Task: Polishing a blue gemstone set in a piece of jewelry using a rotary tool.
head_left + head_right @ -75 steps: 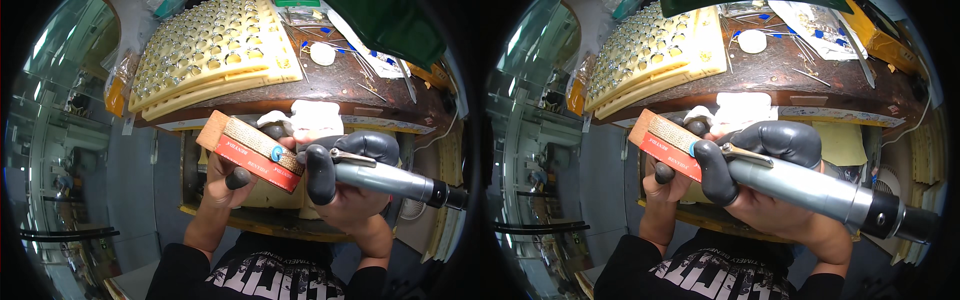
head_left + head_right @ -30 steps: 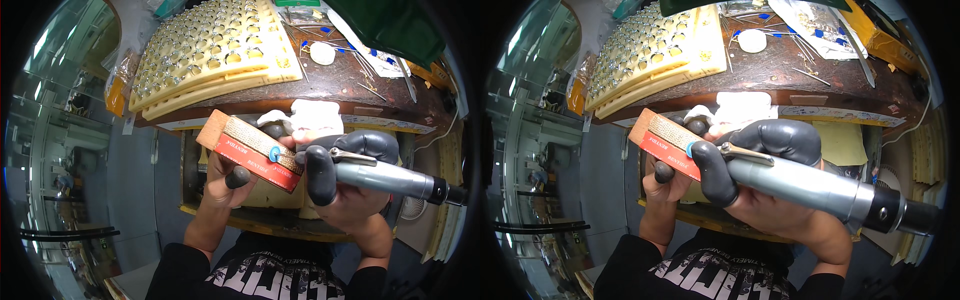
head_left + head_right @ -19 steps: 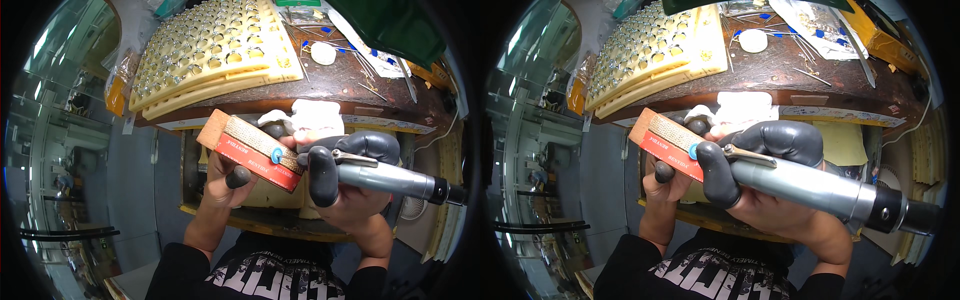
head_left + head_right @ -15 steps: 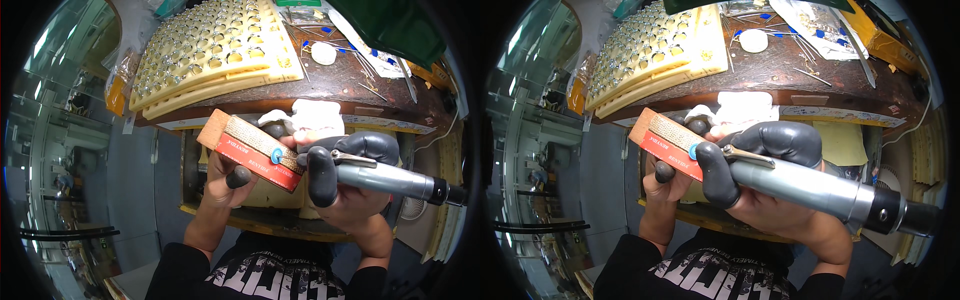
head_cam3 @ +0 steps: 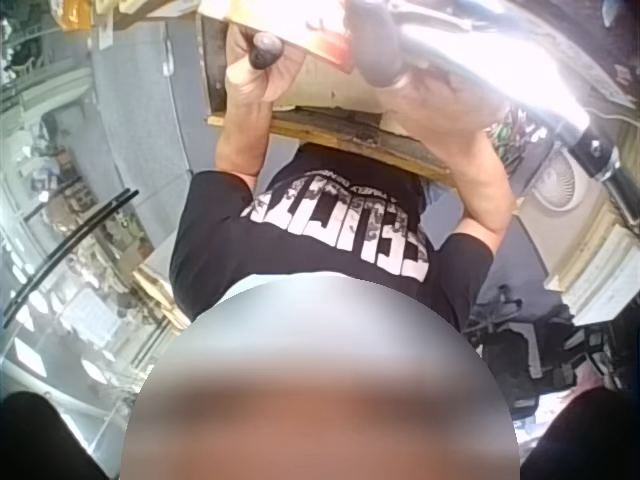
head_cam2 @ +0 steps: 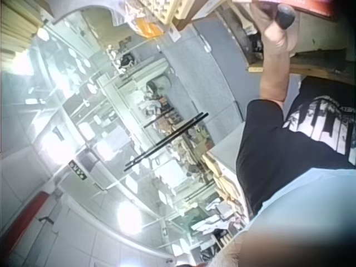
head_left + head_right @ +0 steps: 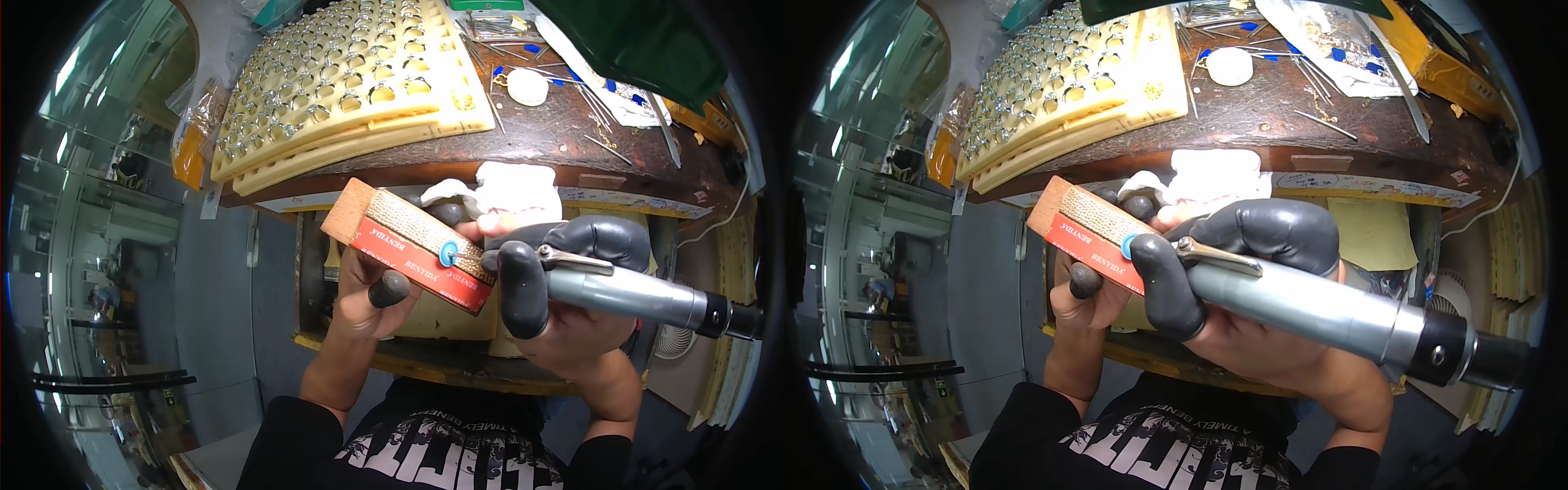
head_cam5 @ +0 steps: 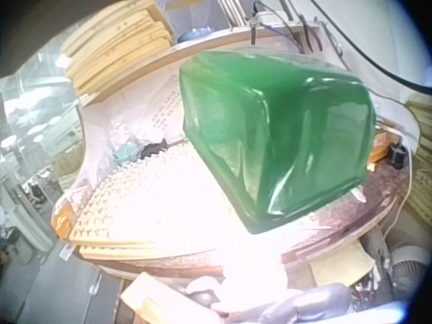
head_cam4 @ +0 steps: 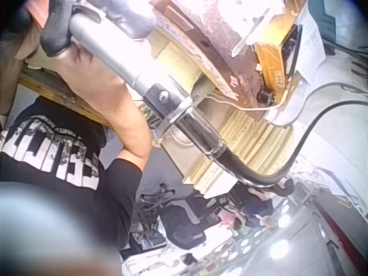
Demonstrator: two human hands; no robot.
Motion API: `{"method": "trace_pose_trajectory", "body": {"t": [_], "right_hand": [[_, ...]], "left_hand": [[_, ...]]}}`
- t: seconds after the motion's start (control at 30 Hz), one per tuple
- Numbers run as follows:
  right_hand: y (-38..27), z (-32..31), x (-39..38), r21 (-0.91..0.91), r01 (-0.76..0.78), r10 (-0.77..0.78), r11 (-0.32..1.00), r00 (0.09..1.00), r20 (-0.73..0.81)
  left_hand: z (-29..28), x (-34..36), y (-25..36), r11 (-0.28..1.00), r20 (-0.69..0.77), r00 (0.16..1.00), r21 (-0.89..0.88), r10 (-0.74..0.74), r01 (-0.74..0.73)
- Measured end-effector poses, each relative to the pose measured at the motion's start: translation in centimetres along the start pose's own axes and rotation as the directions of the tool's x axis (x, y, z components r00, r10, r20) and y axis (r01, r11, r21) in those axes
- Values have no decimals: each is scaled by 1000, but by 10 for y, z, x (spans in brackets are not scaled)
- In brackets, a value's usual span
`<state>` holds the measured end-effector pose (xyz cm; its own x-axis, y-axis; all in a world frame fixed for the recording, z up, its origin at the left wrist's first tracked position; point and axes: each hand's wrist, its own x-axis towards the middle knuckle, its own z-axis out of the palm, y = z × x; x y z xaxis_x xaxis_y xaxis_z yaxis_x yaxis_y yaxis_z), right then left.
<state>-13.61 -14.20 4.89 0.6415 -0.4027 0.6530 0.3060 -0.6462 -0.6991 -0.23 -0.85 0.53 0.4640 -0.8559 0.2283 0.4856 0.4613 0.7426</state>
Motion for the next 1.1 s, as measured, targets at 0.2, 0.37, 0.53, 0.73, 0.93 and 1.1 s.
{"method": "trace_pose_trajectory", "body": {"t": [0.2, 0.37, 0.53, 0.73, 0.93, 1.1], "right_hand": [[4, 10, -3, 125, -45, 61, 991, 991, -122], [1, 1, 1, -26, 26, -26, 999, 1000, 1], [2, 6, 0, 47, -1, 7, 999, 993, -114], [2, 2, 0, -38, 56, -58, 998, 997, -45], [6, 9, -4, 104, -10, 23, 995, 992, -128], [2, 4, -2, 66, 4, 1, 998, 998, -68]], "left_hand": [[1, -1, 1, 998, -19, 999, 59, -28, 29], [-3, 1, -2, 998, 34, 999, -47, 37, -36], [-1, 1, -1, 998, 27, 999, -50, 31, -30], [3, 0, 2, 998, -27, 999, 55, -19, 20], [3, 0, 4, 996, -41, 998, 79, -44, 47], [1, 0, 0, 999, -25, 1000, 42, -18, 19]]}}
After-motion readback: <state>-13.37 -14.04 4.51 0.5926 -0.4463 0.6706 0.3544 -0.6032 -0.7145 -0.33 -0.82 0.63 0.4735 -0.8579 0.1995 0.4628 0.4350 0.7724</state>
